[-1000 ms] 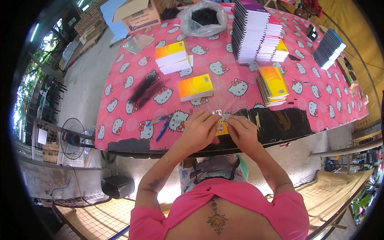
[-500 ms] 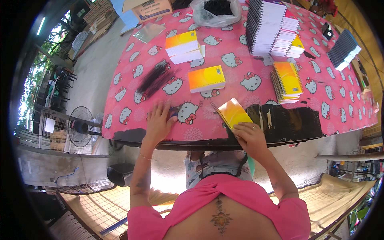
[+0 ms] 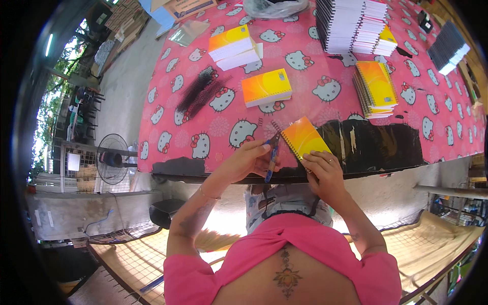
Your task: The person places notebooks into plastic sleeves by hand, sliding each one inside, folding the adhesive flap, and stacking the completed items.
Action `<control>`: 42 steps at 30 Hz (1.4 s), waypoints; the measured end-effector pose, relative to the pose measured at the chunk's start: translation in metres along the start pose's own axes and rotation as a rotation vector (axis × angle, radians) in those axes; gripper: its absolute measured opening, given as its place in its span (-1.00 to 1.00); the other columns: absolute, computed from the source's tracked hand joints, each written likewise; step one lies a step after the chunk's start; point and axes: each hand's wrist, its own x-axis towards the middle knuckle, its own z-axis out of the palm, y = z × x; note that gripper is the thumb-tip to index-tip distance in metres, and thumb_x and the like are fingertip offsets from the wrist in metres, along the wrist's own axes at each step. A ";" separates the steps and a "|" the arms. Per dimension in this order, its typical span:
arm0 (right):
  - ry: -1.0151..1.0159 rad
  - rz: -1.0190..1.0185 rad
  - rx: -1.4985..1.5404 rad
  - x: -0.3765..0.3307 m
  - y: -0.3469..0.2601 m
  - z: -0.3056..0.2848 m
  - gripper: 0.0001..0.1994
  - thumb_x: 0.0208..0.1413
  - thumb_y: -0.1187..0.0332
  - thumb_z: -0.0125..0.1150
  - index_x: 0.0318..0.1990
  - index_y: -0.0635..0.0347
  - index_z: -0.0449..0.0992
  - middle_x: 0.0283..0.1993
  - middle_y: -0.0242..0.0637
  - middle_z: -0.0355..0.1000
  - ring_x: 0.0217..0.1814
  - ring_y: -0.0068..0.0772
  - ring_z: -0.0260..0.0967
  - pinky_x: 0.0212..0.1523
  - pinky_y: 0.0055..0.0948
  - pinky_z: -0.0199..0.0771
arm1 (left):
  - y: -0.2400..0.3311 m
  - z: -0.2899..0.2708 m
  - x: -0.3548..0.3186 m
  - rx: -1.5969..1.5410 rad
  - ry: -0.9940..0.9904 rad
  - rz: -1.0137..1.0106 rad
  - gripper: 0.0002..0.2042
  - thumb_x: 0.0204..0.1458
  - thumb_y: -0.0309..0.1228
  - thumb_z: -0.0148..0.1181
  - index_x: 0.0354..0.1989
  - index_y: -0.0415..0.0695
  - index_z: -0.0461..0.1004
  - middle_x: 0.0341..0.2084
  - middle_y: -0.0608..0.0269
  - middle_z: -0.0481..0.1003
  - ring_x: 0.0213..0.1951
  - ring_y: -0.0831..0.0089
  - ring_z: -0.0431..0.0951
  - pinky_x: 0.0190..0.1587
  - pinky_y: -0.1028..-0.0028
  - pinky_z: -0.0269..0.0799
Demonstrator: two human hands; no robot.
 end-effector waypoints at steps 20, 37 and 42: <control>0.014 0.055 0.010 0.000 -0.003 0.001 -0.69 -0.12 0.49 0.31 -0.12 0.11 0.59 0.01 -0.39 0.54 0.14 -0.27 0.43 0.20 -0.14 0.31 | -0.001 -0.004 0.025 0.157 0.015 -0.078 -0.73 0.34 -0.27 -0.06 -0.04 -0.25 0.37 -0.25 0.03 0.59 -0.25 0.19 0.68 -0.32 0.29 0.67; 0.034 0.079 0.006 -0.001 -0.005 0.003 -0.67 -0.14 0.49 0.30 -0.12 0.10 0.58 0.00 -0.41 0.54 0.15 -0.30 0.43 0.21 -0.16 0.31 | 0.006 0.024 0.008 1.575 0.322 0.520 -0.70 0.23 -0.26 0.07 0.02 -0.17 0.47 -0.29 -0.05 0.57 -0.27 0.03 0.60 -0.29 0.18 0.48; 0.042 0.096 0.003 -0.003 -0.005 0.002 -0.68 -0.11 0.49 0.30 -0.11 0.09 0.57 0.00 -0.41 0.54 0.15 -0.30 0.43 0.21 -0.16 0.30 | 0.029 -0.010 -0.013 1.416 0.259 0.371 -0.63 0.18 -0.27 0.12 0.16 -0.03 0.47 -0.20 -0.01 0.53 -0.17 0.07 0.56 -0.20 0.23 0.45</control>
